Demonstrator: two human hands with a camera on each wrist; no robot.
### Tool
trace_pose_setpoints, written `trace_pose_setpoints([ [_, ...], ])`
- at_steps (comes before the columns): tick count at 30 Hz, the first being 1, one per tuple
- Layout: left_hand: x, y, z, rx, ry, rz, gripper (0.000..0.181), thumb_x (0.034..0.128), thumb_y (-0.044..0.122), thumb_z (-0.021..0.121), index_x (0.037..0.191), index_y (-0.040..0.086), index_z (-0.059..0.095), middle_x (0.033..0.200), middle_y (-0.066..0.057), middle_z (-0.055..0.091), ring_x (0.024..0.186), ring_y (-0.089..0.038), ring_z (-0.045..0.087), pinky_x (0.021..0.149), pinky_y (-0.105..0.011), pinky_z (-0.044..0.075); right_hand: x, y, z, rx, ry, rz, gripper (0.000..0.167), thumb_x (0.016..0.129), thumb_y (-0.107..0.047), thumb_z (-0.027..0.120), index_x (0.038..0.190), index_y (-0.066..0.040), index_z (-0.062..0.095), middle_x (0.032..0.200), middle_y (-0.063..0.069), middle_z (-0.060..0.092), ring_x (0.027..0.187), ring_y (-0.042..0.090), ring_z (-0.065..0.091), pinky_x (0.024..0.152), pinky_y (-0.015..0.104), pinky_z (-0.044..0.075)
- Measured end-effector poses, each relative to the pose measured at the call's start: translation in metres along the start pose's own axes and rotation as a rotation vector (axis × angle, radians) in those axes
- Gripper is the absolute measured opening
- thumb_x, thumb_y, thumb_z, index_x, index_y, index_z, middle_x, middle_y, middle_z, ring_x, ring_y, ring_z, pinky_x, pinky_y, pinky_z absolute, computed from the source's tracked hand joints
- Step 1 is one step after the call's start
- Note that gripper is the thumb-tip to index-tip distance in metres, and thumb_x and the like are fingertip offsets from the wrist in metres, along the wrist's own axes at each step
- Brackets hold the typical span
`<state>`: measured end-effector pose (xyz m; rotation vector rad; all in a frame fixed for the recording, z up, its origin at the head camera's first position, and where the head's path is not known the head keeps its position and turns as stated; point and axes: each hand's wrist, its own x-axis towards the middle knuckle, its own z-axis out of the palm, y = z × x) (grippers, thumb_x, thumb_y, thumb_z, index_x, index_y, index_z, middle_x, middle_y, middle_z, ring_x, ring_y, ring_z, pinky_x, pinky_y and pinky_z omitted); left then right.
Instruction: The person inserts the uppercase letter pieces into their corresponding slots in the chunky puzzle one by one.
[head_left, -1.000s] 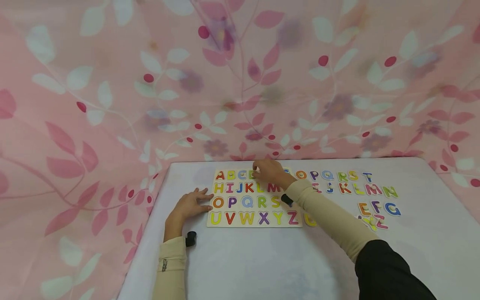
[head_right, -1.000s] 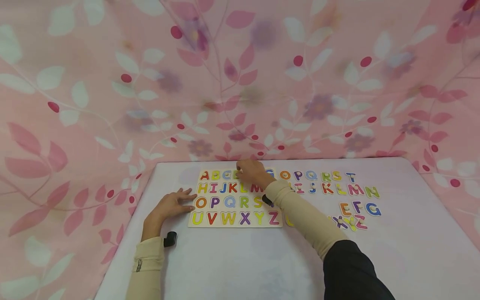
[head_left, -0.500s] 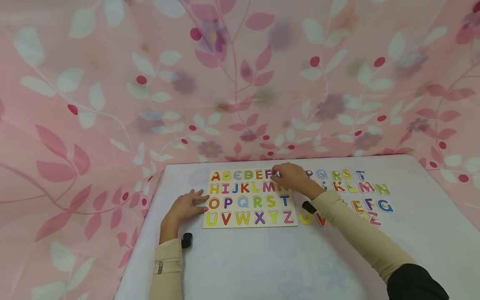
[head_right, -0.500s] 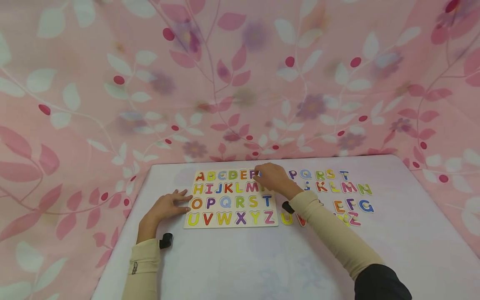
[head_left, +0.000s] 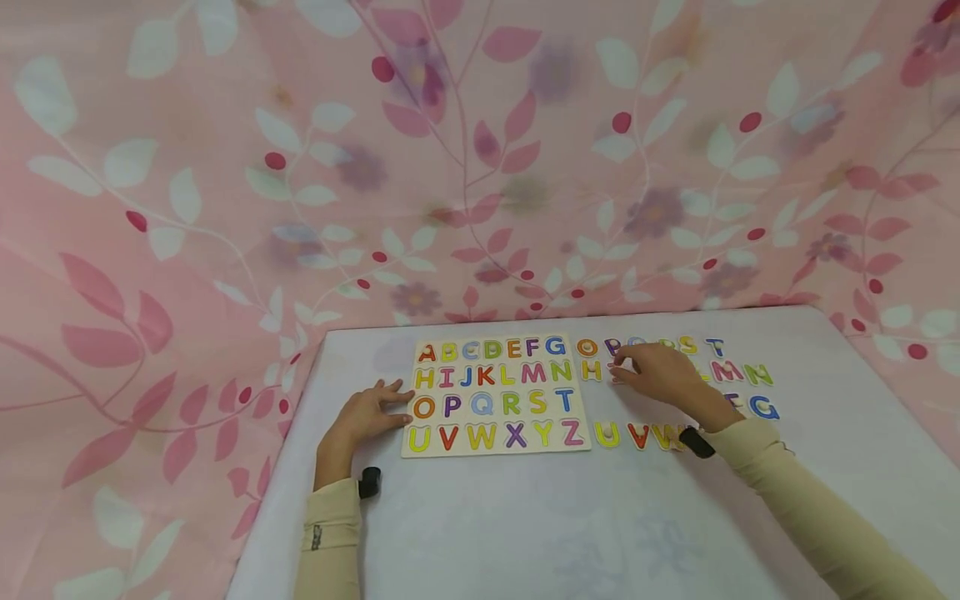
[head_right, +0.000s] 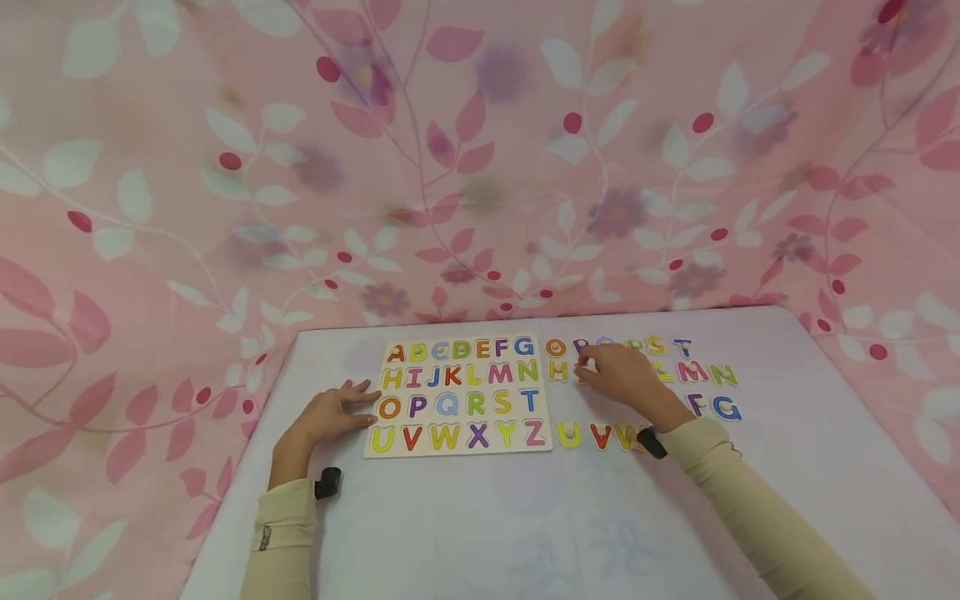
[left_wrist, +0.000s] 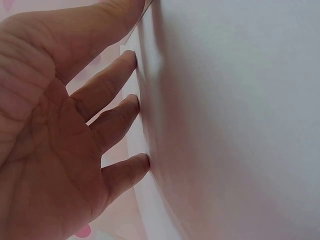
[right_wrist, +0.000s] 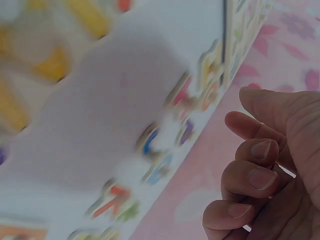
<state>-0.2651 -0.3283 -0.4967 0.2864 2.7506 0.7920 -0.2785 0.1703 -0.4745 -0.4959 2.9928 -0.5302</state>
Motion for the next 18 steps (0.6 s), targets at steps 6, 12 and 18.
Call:
trace_pose_setpoints([
  [6,0.000,-0.002,0.000,0.002,-0.001,-0.005,0.055,0.0837,0.026,0.079,0.135,0.016,0.062,0.150,-0.010,0.044,0.145,-0.038,0.023,0.113,-0.061,0.019,-0.029,0.032,-0.007,-0.007,-0.002,0.038,0.020,0.091,-0.028,0.070,0.104,-0.012,0.071,0.077,-0.003,0.059,0.065,0.014,0.049,0.051,0.029,0.039],
  [12,0.000,-0.001,0.000,-0.006,-0.005,-0.015,0.054,0.0847,0.026,0.078,0.135,0.017,0.062,0.151,-0.009,0.044,0.146,-0.037,0.022,0.114,-0.060,0.018,-0.054,0.051,-0.012,-0.002,-0.031,0.083,0.026,0.091,-0.028,0.070,0.108,-0.009,0.071,0.073,-0.004,0.055,0.063,0.015,0.046,0.050,0.030,0.035],
  [18,0.001,-0.001,-0.001,0.016,-0.004,0.017,0.055,0.0838,0.028,0.079,0.134,0.014,0.063,0.150,-0.012,0.044,0.144,-0.040,0.025,0.113,-0.062,0.020,-0.075,0.063,-0.014,0.022,-0.072,0.142,0.029,0.091,-0.028,0.070,0.110,-0.006,0.068,0.071,-0.002,0.054,0.054,0.014,0.045,0.045,0.030,0.035],
])
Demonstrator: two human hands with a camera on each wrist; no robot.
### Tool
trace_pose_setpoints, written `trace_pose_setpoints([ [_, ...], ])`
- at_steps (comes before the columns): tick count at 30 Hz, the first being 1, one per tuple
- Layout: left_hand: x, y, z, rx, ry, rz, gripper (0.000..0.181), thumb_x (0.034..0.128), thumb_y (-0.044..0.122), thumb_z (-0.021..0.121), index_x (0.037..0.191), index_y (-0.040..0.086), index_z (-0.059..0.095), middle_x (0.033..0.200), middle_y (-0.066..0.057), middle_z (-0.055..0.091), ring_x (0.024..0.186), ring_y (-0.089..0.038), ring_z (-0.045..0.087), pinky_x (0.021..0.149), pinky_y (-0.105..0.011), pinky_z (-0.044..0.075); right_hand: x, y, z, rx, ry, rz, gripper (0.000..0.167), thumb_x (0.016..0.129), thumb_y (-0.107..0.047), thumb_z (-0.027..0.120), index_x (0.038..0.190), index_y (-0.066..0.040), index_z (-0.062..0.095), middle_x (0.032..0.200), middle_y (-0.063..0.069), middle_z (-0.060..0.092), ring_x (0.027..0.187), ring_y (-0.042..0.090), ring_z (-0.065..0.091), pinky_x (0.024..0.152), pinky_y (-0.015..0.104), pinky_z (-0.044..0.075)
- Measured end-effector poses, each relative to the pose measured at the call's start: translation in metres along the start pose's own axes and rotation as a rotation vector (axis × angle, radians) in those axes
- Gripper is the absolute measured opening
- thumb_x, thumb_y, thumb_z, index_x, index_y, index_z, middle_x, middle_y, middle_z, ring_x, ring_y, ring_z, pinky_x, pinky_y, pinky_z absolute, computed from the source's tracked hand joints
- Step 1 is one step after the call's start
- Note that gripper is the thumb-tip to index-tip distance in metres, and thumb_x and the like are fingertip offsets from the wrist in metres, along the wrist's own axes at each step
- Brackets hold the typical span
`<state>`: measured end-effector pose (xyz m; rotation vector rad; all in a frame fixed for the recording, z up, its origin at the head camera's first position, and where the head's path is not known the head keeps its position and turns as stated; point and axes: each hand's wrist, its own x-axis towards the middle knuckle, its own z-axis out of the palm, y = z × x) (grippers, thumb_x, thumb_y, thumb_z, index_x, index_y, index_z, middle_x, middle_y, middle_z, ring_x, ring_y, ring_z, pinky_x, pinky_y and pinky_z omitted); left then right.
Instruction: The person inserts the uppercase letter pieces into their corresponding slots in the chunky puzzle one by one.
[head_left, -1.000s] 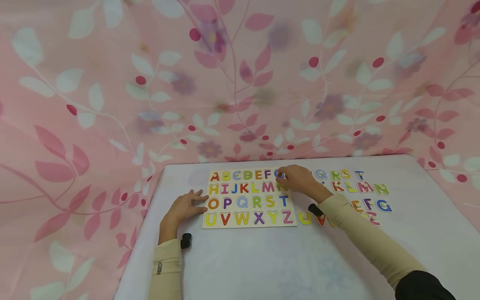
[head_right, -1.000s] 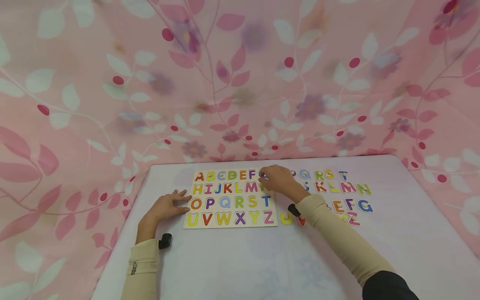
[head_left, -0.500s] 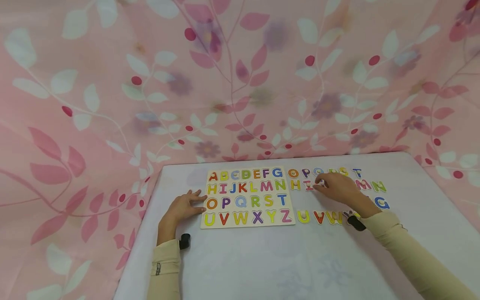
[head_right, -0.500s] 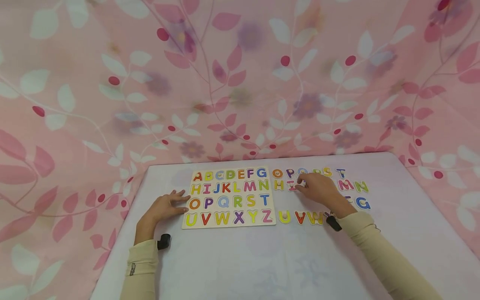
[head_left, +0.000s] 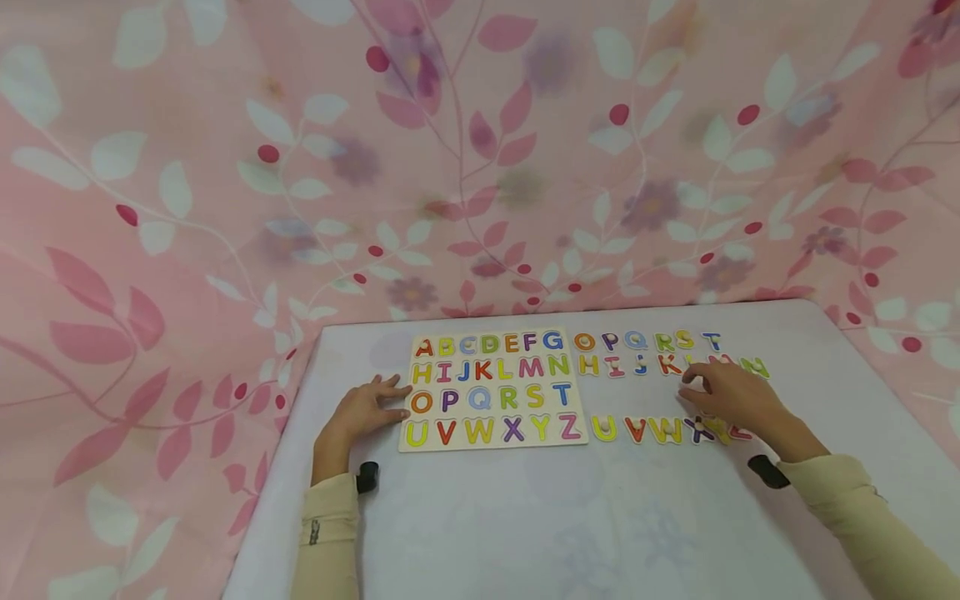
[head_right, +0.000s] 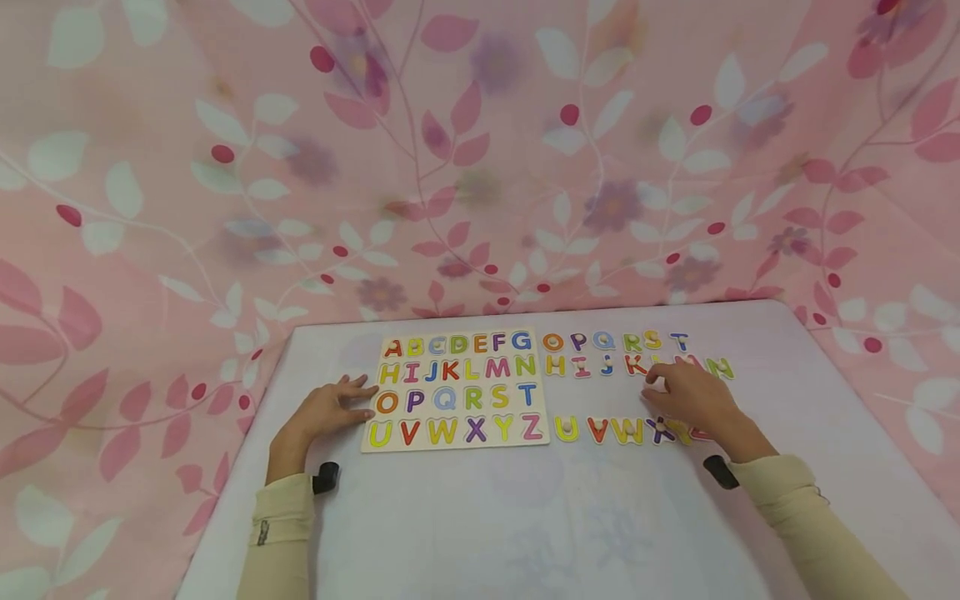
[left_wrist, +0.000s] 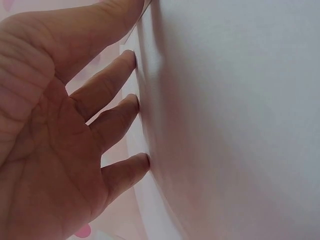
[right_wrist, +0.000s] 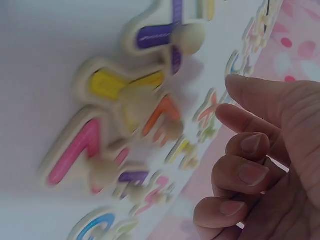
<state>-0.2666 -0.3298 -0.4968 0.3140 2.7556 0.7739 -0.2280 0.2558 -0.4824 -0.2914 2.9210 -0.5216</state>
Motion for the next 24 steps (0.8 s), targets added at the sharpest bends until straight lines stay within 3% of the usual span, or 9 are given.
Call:
trace_pose_setpoints([
  [5,0.002,-0.002,0.000,0.006,-0.007,-0.002,0.056,0.0834,0.029,0.079,0.134,0.015,0.062,0.150,-0.011,0.044,0.144,-0.040,0.024,0.113,-0.062,0.020,-0.010,0.010,-0.001,0.019,-0.034,0.031,0.027,0.090,-0.026,0.071,0.107,-0.005,0.068,0.068,-0.003,0.052,0.053,0.014,0.046,0.047,0.030,0.034],
  [10,0.002,-0.003,0.001,0.003,-0.008,-0.022,0.056,0.0835,0.029,0.079,0.135,0.016,0.062,0.151,-0.009,0.043,0.145,-0.039,0.023,0.113,-0.061,0.018,-0.014,0.019,0.001,0.011,-0.018,0.043,0.020,0.090,-0.026,0.071,0.101,-0.009,0.070,0.067,-0.003,0.050,0.056,0.015,0.045,0.047,0.030,0.032],
  [18,0.001,-0.001,0.000,-0.012,0.002,-0.016,0.055,0.0834,0.026,0.079,0.134,0.015,0.063,0.150,-0.010,0.044,0.145,-0.039,0.024,0.113,-0.060,0.019,-0.018,0.025,0.007,0.020,-0.029,0.078,0.027,0.091,-0.029,0.070,0.104,-0.005,0.069,0.070,-0.002,0.051,0.060,0.015,0.046,0.048,0.031,0.036],
  [24,0.001,0.001,0.001,-0.015,0.000,-0.016,0.054,0.0837,0.026,0.079,0.134,0.015,0.063,0.150,-0.010,0.044,0.145,-0.038,0.024,0.113,-0.061,0.019,-0.013,0.017,0.002,0.003,0.008,0.029,0.025,0.090,-0.028,0.071,0.103,-0.007,0.069,0.066,-0.003,0.049,0.054,0.014,0.044,0.045,0.030,0.032],
])
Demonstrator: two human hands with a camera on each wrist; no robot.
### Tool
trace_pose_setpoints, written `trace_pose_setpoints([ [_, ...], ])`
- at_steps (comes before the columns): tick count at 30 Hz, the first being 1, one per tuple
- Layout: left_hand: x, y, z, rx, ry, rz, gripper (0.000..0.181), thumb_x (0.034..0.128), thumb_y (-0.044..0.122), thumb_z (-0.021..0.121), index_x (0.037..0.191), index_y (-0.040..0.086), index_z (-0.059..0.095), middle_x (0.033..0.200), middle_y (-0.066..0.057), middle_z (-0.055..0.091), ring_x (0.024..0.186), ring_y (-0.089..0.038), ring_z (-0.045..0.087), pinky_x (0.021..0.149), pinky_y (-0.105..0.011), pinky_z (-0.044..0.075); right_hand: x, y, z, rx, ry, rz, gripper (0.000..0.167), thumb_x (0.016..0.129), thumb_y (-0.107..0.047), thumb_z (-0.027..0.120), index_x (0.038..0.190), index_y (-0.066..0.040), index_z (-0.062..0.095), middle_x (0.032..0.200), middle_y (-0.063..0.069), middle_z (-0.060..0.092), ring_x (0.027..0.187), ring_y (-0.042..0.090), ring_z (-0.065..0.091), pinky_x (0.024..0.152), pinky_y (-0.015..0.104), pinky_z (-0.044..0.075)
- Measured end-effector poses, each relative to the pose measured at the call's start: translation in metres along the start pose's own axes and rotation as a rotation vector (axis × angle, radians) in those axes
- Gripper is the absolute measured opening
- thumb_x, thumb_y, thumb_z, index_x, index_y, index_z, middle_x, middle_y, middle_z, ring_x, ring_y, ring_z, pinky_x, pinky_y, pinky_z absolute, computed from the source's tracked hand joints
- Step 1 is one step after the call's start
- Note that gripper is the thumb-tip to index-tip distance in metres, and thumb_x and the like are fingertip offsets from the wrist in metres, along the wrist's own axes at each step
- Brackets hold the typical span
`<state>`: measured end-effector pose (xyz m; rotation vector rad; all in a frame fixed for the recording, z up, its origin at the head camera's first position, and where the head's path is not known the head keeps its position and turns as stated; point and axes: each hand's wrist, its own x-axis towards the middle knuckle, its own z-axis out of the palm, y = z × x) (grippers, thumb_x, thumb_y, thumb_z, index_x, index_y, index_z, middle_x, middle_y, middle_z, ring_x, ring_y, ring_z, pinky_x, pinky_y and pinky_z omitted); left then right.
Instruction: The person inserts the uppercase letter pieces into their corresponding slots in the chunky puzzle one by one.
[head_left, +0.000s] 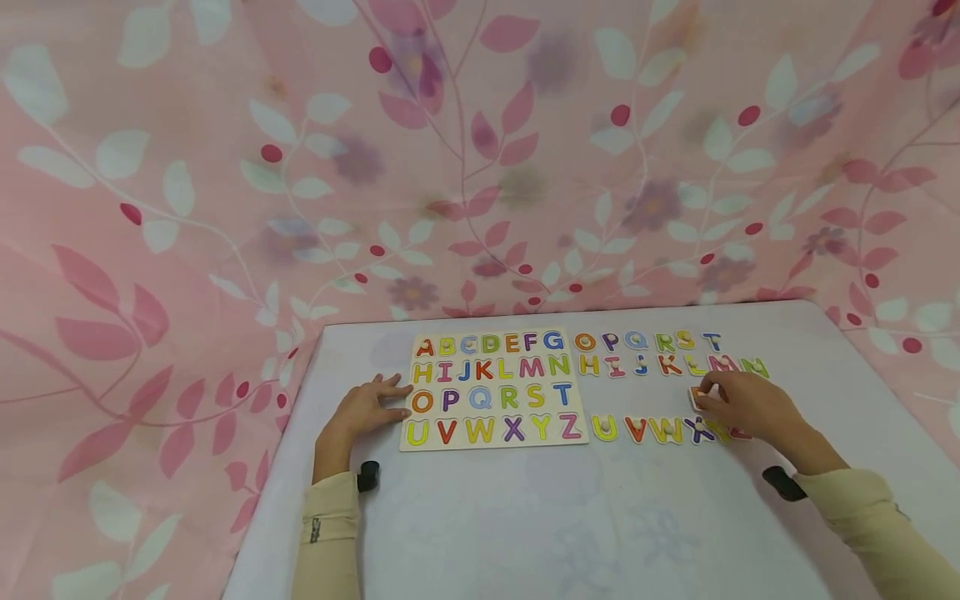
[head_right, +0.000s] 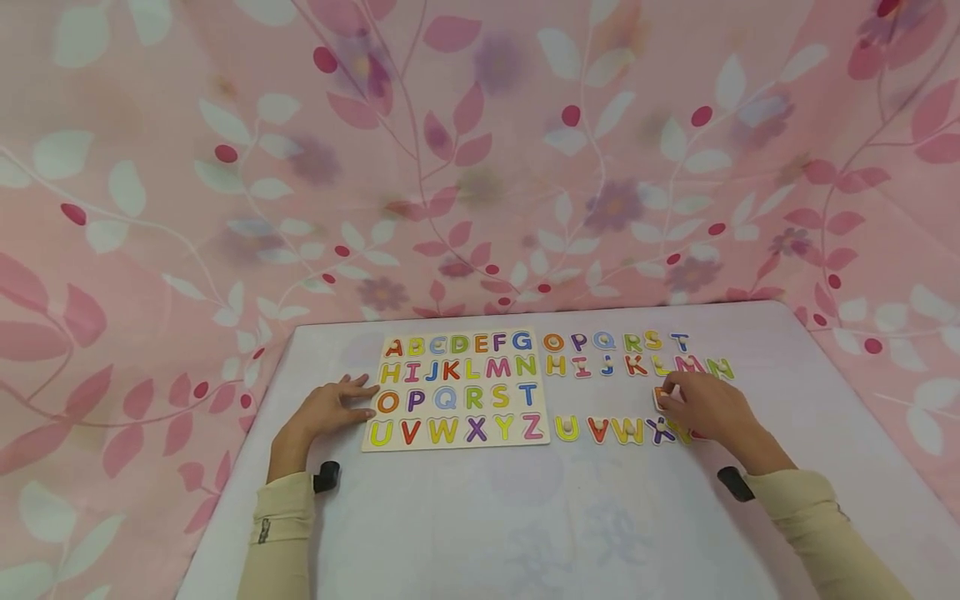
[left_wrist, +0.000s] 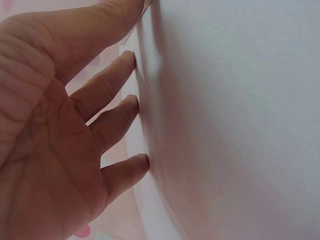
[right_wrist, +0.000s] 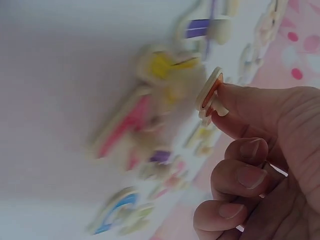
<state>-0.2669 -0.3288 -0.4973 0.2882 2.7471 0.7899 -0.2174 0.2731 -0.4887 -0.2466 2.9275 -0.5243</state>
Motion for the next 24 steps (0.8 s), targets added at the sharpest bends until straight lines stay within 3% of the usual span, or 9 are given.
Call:
trace_pose_setpoints([
  [6,0.000,0.001,0.000,0.005,0.002,0.005,0.055,0.0834,0.026,0.079,0.134,0.014,0.063,0.150,-0.011,0.045,0.145,-0.039,0.024,0.113,-0.060,0.020,0.023,-0.027,-0.006,-0.030,0.055,-0.096,0.022,0.089,-0.028,0.073,0.100,-0.009,0.071,0.066,-0.004,0.050,0.056,0.014,0.043,0.046,0.029,0.031],
  [11,0.001,0.000,0.002,0.025,0.008,0.022,0.053,0.0836,0.026,0.079,0.133,0.014,0.064,0.149,-0.012,0.046,0.144,-0.041,0.026,0.113,-0.061,0.021,0.047,-0.057,-0.006,-0.027,0.051,-0.152,0.018,0.090,-0.028,0.072,0.098,-0.012,0.071,0.072,-0.005,0.055,0.060,0.014,0.046,0.048,0.029,0.035],
  [24,0.001,-0.003,0.002,0.020,0.016,0.013,0.053,0.0827,0.026,0.080,0.132,0.015,0.065,0.149,-0.011,0.046,0.144,-0.040,0.026,0.113,-0.061,0.020,0.122,-0.129,0.014,0.017,0.028,-0.204,0.025,0.092,-0.032,0.070,0.103,-0.011,0.070,0.076,-0.002,0.058,0.064,0.016,0.050,0.052,0.029,0.039],
])
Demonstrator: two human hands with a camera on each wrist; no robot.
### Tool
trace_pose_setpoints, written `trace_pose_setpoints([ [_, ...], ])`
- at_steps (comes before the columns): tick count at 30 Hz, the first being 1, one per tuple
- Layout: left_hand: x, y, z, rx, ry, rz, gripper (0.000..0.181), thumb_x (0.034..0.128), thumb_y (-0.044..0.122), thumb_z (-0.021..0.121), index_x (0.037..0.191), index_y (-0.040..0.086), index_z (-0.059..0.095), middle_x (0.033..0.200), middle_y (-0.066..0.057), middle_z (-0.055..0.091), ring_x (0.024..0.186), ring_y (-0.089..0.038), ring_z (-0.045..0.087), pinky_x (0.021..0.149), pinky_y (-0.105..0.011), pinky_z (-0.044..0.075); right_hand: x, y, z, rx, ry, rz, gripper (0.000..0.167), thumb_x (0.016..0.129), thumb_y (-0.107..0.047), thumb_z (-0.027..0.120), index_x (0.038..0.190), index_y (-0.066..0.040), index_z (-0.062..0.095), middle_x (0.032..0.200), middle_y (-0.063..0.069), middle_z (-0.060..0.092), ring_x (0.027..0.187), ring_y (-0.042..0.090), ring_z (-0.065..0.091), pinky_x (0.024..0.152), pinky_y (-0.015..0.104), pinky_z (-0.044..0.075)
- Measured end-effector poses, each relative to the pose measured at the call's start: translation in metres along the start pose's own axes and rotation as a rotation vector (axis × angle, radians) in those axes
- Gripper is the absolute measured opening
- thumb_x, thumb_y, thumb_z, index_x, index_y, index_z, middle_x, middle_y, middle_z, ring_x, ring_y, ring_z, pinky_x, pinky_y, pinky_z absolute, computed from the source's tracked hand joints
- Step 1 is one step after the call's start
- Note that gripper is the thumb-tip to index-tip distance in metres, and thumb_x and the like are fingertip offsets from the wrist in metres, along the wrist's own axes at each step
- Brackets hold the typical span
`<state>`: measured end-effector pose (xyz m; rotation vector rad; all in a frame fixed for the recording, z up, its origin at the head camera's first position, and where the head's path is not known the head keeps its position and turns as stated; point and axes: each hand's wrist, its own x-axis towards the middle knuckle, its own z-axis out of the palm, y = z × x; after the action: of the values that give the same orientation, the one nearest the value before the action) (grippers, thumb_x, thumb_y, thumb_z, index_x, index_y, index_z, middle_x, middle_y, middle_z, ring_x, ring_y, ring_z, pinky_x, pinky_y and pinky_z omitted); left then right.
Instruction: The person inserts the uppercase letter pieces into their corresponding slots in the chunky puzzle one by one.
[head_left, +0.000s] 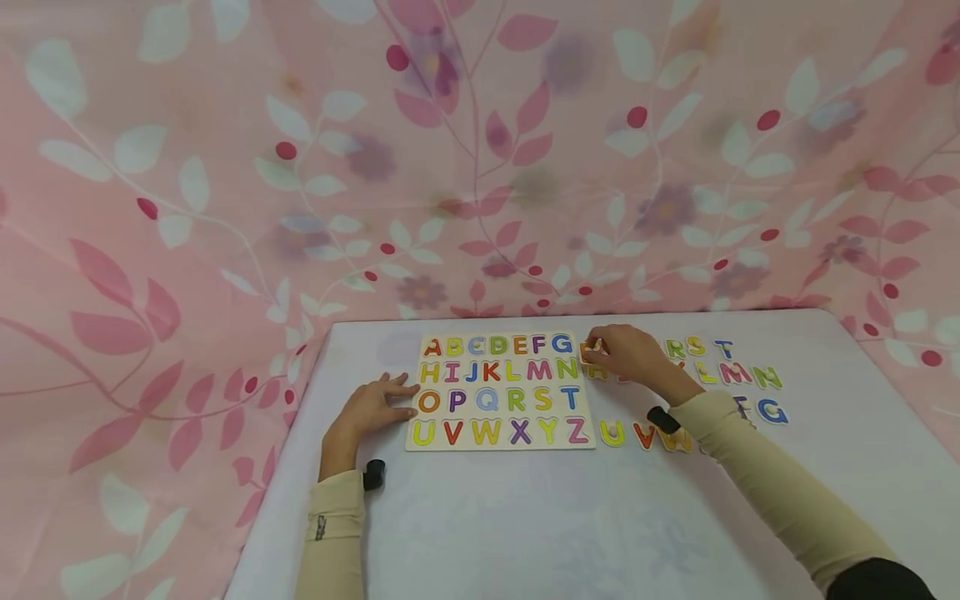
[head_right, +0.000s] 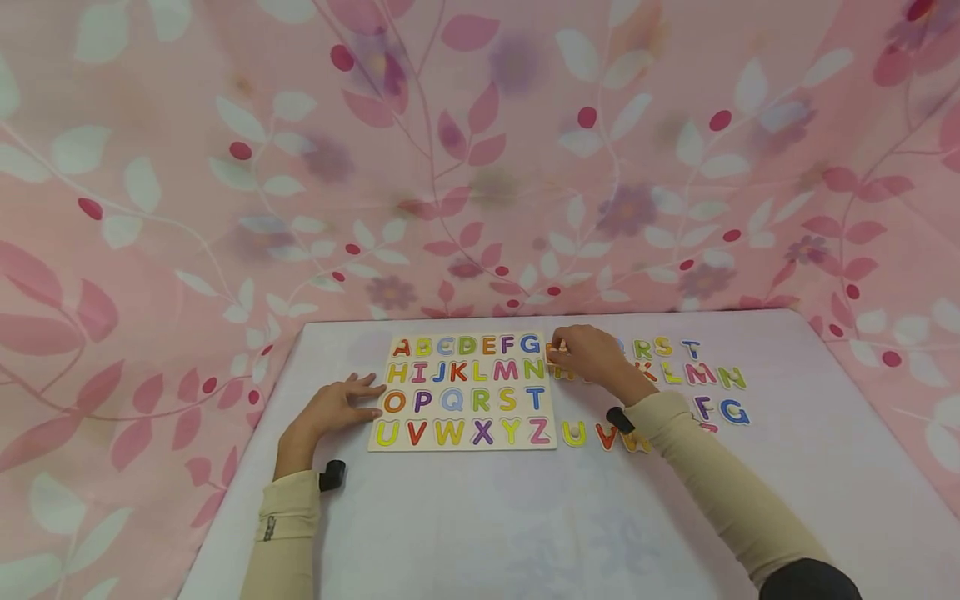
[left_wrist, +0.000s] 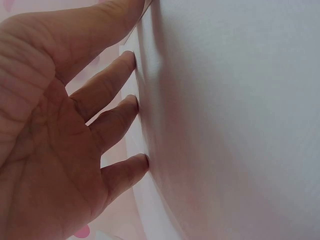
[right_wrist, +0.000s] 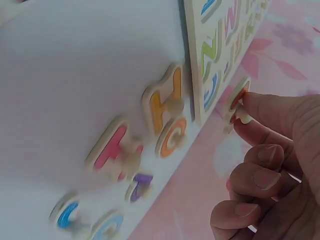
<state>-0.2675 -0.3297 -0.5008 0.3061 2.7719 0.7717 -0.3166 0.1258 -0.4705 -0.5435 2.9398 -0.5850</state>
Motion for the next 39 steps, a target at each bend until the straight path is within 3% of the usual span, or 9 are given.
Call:
trace_pose_setpoints([
  [12,-0.002,-0.002,0.002,-0.003,-0.008,-0.039,0.054,0.0831,0.027,0.080,0.134,0.018,0.064,0.151,-0.007,0.044,0.146,-0.036,0.023,0.114,-0.061,0.018,0.048,-0.040,0.023,0.005,-0.021,-0.035,0.023,0.092,-0.032,0.070,0.102,-0.011,0.070,0.080,-0.001,0.061,0.065,0.015,0.053,0.054,0.029,0.042],
  [20,-0.001,0.001,0.002,-0.009,-0.002,-0.022,0.054,0.0828,0.027,0.080,0.133,0.016,0.064,0.150,-0.009,0.044,0.145,-0.037,0.024,0.114,-0.060,0.019,0.074,-0.057,0.038,-0.014,-0.011,-0.052,0.019,0.093,-0.032,0.068,0.098,-0.014,0.069,0.079,-0.003,0.062,0.064,0.014,0.053,0.054,0.027,0.042],
  [39,-0.001,0.004,0.000,-0.022,0.008,-0.018,0.052,0.0829,0.025,0.080,0.131,0.014,0.065,0.149,-0.010,0.045,0.145,-0.038,0.025,0.114,-0.059,0.020,0.093,-0.074,0.046,-0.093,-0.060,-0.072,0.016,0.092,-0.027,0.067,0.092,-0.012,0.067,0.075,-0.002,0.059,0.061,0.013,0.054,0.052,0.027,0.042],
])
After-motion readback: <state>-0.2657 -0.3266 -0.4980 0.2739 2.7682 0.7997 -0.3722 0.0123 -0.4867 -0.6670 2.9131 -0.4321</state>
